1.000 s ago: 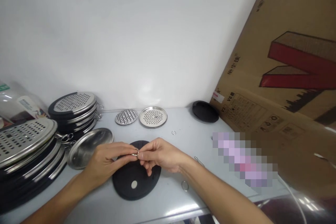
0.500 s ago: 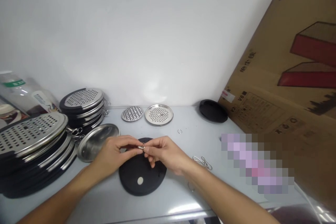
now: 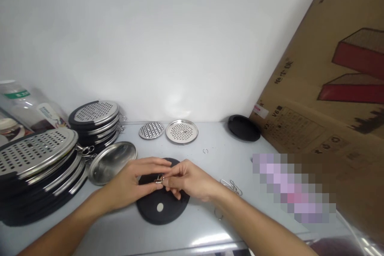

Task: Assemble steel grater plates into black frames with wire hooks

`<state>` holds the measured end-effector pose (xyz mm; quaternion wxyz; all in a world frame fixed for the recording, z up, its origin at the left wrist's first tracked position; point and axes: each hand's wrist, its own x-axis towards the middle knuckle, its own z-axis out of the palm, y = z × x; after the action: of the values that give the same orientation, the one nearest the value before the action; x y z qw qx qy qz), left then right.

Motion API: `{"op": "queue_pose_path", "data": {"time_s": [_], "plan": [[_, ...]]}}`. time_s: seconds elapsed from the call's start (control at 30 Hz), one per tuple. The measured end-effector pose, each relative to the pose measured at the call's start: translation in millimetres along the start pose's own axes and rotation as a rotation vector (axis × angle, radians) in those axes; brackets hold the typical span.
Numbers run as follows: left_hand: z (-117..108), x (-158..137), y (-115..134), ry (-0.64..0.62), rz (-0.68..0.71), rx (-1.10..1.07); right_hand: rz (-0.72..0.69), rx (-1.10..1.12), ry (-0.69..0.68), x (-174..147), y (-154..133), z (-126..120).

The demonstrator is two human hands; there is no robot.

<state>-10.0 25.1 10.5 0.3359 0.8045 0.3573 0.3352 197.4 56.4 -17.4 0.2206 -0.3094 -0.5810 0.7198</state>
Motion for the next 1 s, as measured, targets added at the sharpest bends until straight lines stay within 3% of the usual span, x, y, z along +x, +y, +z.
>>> {"op": "queue_pose_path", "data": {"time_s": [0.07, 0.4, 0.87, 1.0], "plan": [[0.6, -0.1, -0.6, -0.037, 0.035, -0.010, 0.016, 0.002, 0.000, 0.1, 0.5, -0.8], [-0.1, -0.3, -7.2, 0.113, 0.108, 0.104, -0.062, -0.059, 0.082, -2.5, -7.4, 2.9], [-7.5, -3.3, -9.7, 0.170, 0.158, 0.190, -0.067, -0.024, 0.083, -8.3, -12.2, 1.2], [-9.2, -1.8, -11.4, 0.171, 0.065, 0.209, -0.084, -0.108, 0.145, -5.4, -11.8, -8.0]]}}
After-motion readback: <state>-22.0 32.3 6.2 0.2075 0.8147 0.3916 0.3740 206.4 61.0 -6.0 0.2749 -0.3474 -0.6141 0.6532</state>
